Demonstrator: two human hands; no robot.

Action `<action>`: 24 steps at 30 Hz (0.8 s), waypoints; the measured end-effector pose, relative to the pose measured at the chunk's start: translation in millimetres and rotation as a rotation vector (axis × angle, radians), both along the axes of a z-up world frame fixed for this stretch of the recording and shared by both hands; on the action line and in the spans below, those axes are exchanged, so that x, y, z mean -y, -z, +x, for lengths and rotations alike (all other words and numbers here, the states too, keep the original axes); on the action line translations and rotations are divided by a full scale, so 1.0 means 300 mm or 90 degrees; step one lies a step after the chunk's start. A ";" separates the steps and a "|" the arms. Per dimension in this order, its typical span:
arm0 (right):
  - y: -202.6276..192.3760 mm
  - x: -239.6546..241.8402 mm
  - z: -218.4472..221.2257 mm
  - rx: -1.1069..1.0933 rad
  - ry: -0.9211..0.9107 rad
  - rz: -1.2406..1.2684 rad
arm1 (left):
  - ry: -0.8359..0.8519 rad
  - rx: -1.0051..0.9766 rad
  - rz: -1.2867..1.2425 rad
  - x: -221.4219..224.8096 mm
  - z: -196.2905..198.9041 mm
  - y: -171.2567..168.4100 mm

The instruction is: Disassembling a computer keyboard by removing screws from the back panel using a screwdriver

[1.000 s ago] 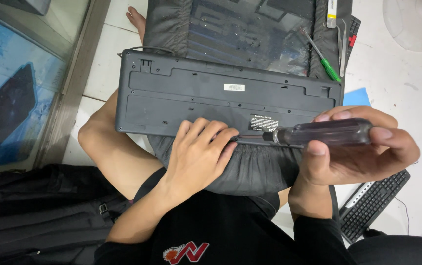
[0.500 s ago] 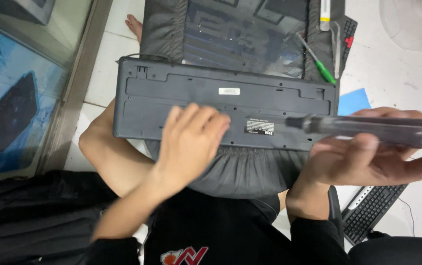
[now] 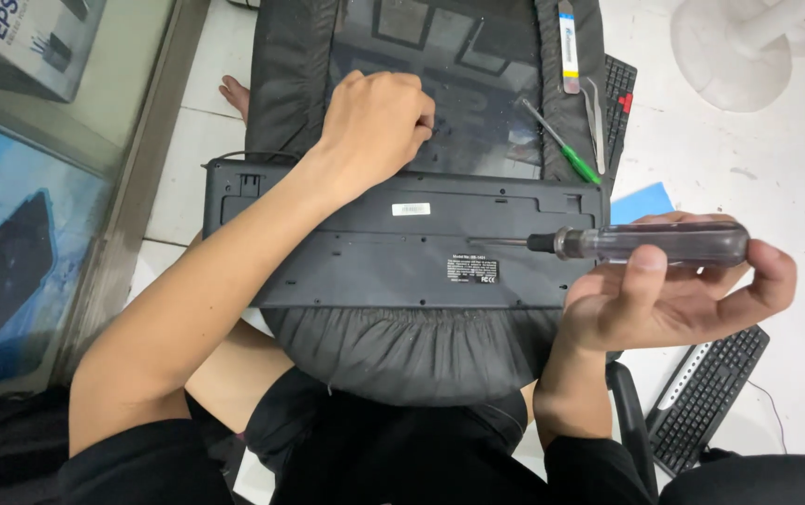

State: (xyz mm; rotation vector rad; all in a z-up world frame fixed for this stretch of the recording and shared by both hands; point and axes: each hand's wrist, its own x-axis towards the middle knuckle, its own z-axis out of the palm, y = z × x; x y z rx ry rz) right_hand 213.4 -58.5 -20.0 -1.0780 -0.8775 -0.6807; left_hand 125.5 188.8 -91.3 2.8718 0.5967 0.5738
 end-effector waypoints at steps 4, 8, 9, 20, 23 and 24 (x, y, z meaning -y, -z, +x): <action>-0.005 -0.004 -0.008 -0.012 -0.002 -0.007 | 0.005 0.025 -0.024 -0.018 -0.001 -0.002; -0.015 -0.003 -0.016 -0.007 0.005 -0.014 | -0.011 0.001 -0.065 -0.023 -0.015 -0.043; -0.014 -0.001 -0.017 -0.013 0.003 -0.018 | -0.023 -0.027 -0.091 -0.020 -0.021 -0.066; 0.011 0.001 -0.031 -0.055 -0.054 -0.022 | -0.093 0.187 -0.148 0.154 -0.598 -0.309; 0.043 0.004 -0.040 -0.057 -0.073 -0.039 | -0.181 0.225 -0.200 0.214 -0.716 -0.216; 0.054 -0.002 -0.046 -0.047 -0.093 -0.033 | -0.222 0.233 -0.252 0.236 -0.759 -0.182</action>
